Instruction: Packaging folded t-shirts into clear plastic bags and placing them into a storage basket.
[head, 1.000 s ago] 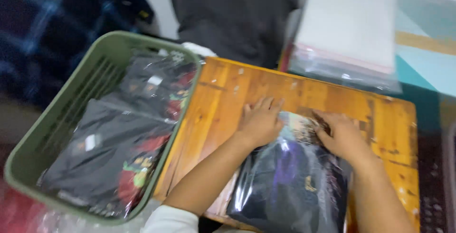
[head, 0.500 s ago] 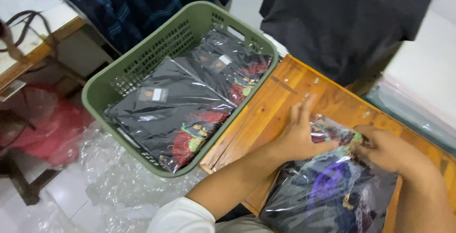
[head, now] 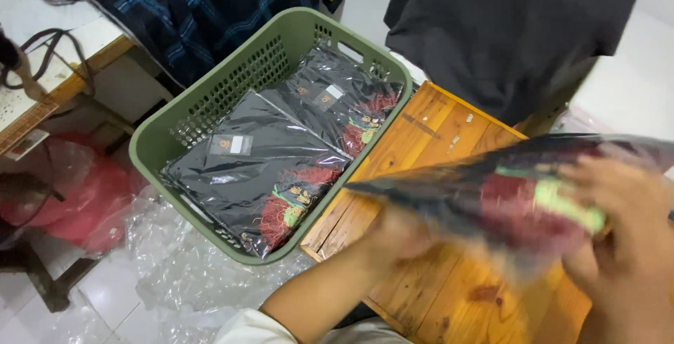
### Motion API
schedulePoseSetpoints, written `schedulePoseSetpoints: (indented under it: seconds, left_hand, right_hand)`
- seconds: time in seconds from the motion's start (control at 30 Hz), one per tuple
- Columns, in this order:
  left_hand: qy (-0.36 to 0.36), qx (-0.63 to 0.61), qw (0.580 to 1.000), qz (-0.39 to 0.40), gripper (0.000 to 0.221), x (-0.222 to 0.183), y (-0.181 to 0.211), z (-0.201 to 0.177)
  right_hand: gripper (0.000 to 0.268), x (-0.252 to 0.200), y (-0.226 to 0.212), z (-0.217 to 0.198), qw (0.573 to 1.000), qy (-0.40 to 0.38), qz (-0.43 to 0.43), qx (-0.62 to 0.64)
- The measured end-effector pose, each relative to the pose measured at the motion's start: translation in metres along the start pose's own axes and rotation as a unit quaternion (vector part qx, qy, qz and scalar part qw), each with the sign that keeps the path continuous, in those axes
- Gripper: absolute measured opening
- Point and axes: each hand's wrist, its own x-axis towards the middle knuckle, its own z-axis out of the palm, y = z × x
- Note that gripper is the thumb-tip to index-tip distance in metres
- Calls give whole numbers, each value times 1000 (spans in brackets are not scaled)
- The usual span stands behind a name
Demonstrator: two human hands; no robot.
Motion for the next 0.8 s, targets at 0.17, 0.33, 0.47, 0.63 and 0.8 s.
schedulePoseSetpoints:
  seconds: [0.17,0.33,0.47,0.63,0.8]
  left_hand:
    - [19,-18,997,79,48,-4,76,-11]
    - [45,-37,985,162,50,-8,76,-9]
    - [327,236,915,-10,59,-32,91,47]
    - [367,685,620,-103,54,-28,90,62]
    - [300,756,577,-71,24,-12,86,28]
  right_hand:
    - [48,-128,40,20,987,-125,71,-70]
    - [39,-175,-1,43,915,-23,402,31]
    - [62,-212,11,36,785,-70,607,100]
    - [78,-204,0,22,794,-58,599,89]
    - [56,-145,-21,16,627,-81,769,98]
